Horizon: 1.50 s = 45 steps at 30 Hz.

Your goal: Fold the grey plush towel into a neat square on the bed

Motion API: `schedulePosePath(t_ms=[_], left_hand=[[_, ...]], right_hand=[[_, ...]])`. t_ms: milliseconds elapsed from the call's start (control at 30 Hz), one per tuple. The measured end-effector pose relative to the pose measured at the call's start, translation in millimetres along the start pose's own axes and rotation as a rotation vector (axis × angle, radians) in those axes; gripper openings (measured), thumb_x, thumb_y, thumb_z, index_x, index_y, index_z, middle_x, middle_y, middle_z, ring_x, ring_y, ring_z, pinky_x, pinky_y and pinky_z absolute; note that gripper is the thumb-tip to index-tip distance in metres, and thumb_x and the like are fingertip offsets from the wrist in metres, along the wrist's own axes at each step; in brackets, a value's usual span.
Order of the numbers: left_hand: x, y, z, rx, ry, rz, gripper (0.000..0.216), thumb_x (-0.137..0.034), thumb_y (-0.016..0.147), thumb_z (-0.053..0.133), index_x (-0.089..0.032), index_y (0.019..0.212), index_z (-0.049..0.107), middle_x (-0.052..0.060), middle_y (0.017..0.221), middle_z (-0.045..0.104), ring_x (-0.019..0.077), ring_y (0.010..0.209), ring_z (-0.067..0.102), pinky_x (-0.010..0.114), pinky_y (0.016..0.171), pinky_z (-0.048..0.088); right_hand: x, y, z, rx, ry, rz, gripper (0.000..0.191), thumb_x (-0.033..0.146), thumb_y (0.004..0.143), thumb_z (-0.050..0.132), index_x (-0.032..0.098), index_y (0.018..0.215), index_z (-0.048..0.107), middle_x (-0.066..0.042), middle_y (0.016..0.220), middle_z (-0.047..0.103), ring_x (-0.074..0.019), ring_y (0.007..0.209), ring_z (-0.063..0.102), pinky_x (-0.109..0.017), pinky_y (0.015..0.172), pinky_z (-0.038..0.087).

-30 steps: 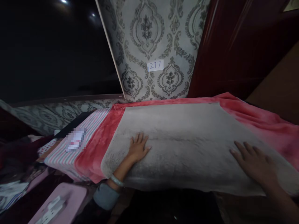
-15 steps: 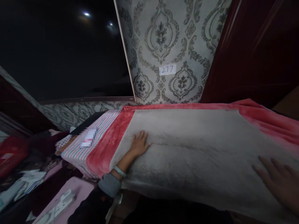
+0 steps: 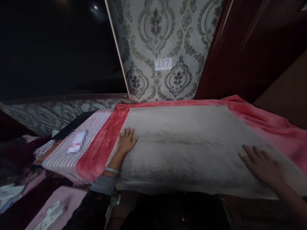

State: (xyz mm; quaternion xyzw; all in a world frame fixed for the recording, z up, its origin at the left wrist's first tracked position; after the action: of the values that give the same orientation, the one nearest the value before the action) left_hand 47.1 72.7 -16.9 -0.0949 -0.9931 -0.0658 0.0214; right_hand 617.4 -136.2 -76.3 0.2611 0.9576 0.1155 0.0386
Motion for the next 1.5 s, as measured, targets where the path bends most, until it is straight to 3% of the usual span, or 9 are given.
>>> schedulePosePath(t_ms=[100, 367, 467, 533, 633, 833, 1067, 1300, 1500], left_hand=[[0.0, 1.3, 0.2, -0.004, -0.019, 0.0, 0.062, -0.049, 0.098, 0.033, -0.02, 0.153, 0.033, 0.013, 0.161, 0.028, 0.0317, 0.15, 0.021, 0.059, 0.118, 0.02], [0.6, 0.4, -0.6, -0.01, -0.049, 0.005, 0.061, -0.047, 0.098, 0.034, -0.02, 0.152, 0.035, 0.013, 0.161, 0.029, 0.0308, 0.15, 0.021, 0.058, 0.119, 0.019], [1.9, 0.4, -1.7, -0.008, -0.063, 0.002, 0.061, -0.046, 0.097, 0.034, -0.02, 0.152, 0.036, 0.012, 0.161, 0.028, 0.0311, 0.15, 0.021, 0.058, 0.118, 0.02], [2.4, 0.8, -2.1, -0.008, -0.065, 0.001, 0.06, -0.046, 0.097, 0.034, -0.02, 0.152, 0.036, 0.012, 0.161, 0.029, 0.0311, 0.15, 0.022, 0.058, 0.118, 0.02], [3.1, 1.8, -1.5, -0.005, -0.058, -0.001, 0.06, -0.046, 0.098, 0.034, -0.02, 0.152, 0.036, 0.012, 0.161, 0.029, 0.0309, 0.15, 0.022, 0.058, 0.118, 0.02], [4.4, 4.1, -0.7, 0.004, -0.035, 0.0, 0.059, -0.045, 0.098, 0.033, -0.021, 0.152, 0.035, 0.011, 0.161, 0.029, 0.0304, 0.149, 0.022, 0.056, 0.118, 0.02], [6.1, 9.1, -0.9, -0.003, -0.012, 0.006, 0.059, -0.043, 0.098, 0.031, -0.02, 0.152, 0.035, 0.012, 0.161, 0.03, 0.0306, 0.149, 0.023, 0.057, 0.117, 0.021], [7.5, 11.5, -2.6, 0.006, -0.029, 0.006, 0.062, -0.042, 0.097, 0.027, -0.016, 0.152, 0.034, 0.013, 0.161, 0.029, 0.0311, 0.15, 0.021, 0.058, 0.118, 0.02], [11.8, 19.9, 1.2, -0.027, -0.051, 0.033, 0.069, -0.047, 0.093, 0.021, -0.013, 0.151, 0.037, 0.016, 0.158, 0.034, 0.0342, 0.148, 0.026, 0.06, 0.116, 0.024]], right_hand=[[56.6, 0.1, -16.6, 0.071, 0.069, -0.119, 0.062, 0.046, 0.098, 0.021, 0.019, 0.148, 0.046, -0.017, 0.153, 0.039, -0.0359, 0.14, 0.035, -0.061, 0.1, 0.041], [329.6, -46.8, -59.5, 0.193, 0.329, -0.84, 0.058, 0.051, 0.101, 0.031, 0.029, 0.154, 0.033, -0.008, 0.162, 0.021, -0.032, 0.149, 0.017, -0.059, 0.115, 0.023], [386.0, -63.7, -67.0, 0.228, 0.361, -1.016, 0.06, 0.054, 0.101, 0.033, 0.031, 0.156, 0.028, -0.006, 0.164, 0.016, -0.0302, 0.15, 0.012, -0.058, 0.117, 0.017], [398.4, -62.8, -65.4, 0.229, 0.355, -1.071, 0.06, 0.055, 0.101, 0.033, 0.03, 0.156, 0.029, -0.005, 0.163, 0.018, -0.0286, 0.15, 0.012, -0.057, 0.118, 0.015], [383.0, -34.5, -55.9, 0.214, 0.303, -0.988, 0.058, 0.054, 0.102, 0.033, 0.031, 0.155, 0.029, -0.004, 0.162, 0.021, -0.0275, 0.15, 0.014, -0.056, 0.119, 0.015], [301.6, 27.6, -42.4, 0.247, 0.161, -0.57, 0.059, 0.049, 0.102, 0.034, 0.026, 0.156, 0.027, -0.01, 0.163, 0.015, -0.034, 0.149, 0.013, -0.062, 0.115, 0.019], [271.4, -0.1, -36.8, 0.187, 0.228, -0.788, 0.06, 0.055, 0.101, 0.032, 0.033, 0.156, 0.025, -0.004, 0.163, 0.019, -0.0297, 0.149, 0.014, -0.059, 0.116, 0.02], [169.0, 66.5, -19.6, 0.156, 0.09, -0.454, 0.058, 0.051, 0.102, 0.028, 0.031, 0.156, 0.026, -0.006, 0.163, 0.02, -0.0308, 0.148, 0.019, -0.06, 0.115, 0.022], [95.3, 78.4, -13.7, 0.171, 0.057, -0.247, 0.059, 0.055, 0.101, 0.027, 0.032, 0.156, 0.025, -0.004, 0.163, 0.018, -0.0317, 0.148, 0.018, -0.06, 0.114, 0.024]])
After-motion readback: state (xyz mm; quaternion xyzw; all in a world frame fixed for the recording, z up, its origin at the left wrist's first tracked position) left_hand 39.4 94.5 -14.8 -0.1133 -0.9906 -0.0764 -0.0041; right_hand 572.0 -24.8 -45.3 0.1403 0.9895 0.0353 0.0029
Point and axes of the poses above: each hand's wrist, its own y-axis towards the middle knuckle, its own z-axis out of the palm, x = y × z, the point moved 8 cm from there along y, towards the middle knuckle
